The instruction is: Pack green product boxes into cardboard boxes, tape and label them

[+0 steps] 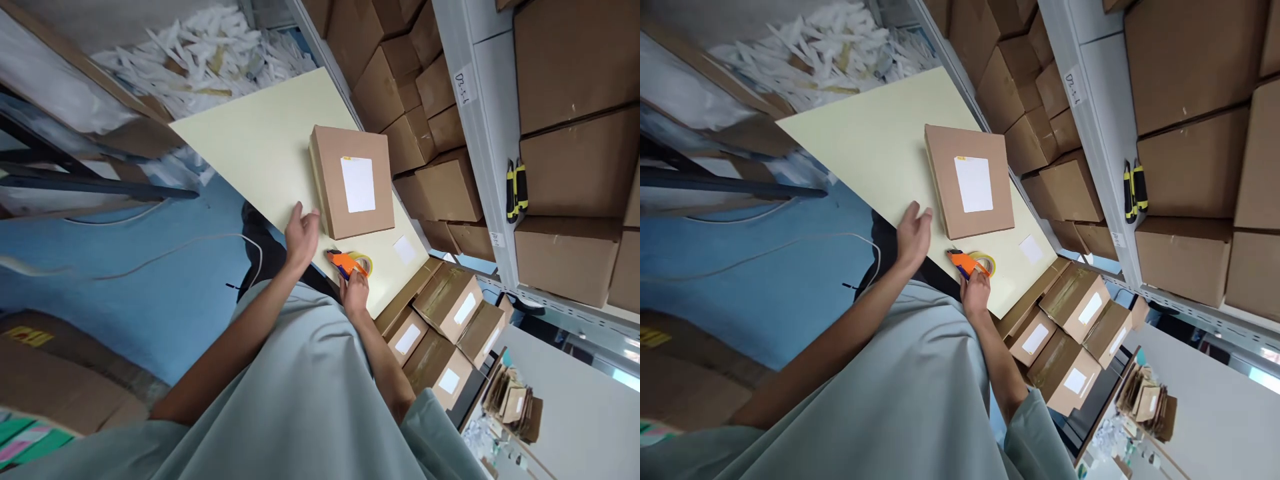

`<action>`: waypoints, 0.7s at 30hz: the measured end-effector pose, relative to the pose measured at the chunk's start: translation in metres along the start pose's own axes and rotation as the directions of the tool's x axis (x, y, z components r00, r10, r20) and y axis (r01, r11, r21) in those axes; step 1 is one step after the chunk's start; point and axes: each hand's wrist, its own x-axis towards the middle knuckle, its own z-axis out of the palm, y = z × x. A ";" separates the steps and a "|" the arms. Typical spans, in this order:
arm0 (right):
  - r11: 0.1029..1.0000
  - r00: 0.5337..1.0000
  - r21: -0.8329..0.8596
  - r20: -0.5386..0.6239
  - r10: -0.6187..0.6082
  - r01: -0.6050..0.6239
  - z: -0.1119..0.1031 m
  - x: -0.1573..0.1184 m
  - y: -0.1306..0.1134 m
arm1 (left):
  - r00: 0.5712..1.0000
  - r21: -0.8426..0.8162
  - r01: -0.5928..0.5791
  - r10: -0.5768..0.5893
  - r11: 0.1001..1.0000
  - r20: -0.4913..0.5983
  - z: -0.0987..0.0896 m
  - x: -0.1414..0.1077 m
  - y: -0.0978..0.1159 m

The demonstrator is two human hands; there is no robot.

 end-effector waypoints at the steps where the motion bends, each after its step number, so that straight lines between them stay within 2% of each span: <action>1: 1.000 1.000 0.002 -0.003 0.004 -0.004 -0.001 -0.001 0.000 | 0.999 0.016 0.028 -0.028 0.999 0.026 0.006 -0.007 0.003; 5: 1.000 0.999 -0.014 0.043 0.021 -0.021 -0.010 -0.007 -0.003 | 0.985 0.075 0.079 -0.089 0.994 0.148 0.035 -0.028 0.014; 7: 1.000 0.995 -0.010 0.095 0.012 -0.012 -0.018 -0.008 -0.006 | 0.982 0.061 0.058 -0.068 0.996 0.178 0.039 -0.029 0.014; 11: 0.996 0.986 0.088 0.162 -0.039 0.025 -0.030 -0.008 -0.017 | 0.961 0.080 0.008 -0.030 0.997 0.274 0.018 -0.015 0.013; 14: 0.969 0.983 0.245 0.164 -0.076 0.034 -0.028 -0.009 -0.029 | 0.934 0.148 0.013 -0.065 0.989 0.352 -0.003 -0.003 0.020; 17: 0.927 0.986 0.374 0.140 -0.086 0.027 -0.022 -0.015 -0.041 | 0.910 0.276 0.005 -0.119 0.961 0.398 -0.017 0.002 0.028; 19: 0.904 0.989 0.427 0.128 -0.078 0.016 -0.020 -0.023 -0.042 | 0.899 0.369 -0.018 -0.146 0.929 0.413 -0.022 0.001 0.032; 21: 0.897 0.991 0.441 0.126 -0.051 -0.010 -0.019 -0.037 -0.032 | 0.890 0.443 -0.036 -0.173 0.896 0.422 -0.026 0.000 0.034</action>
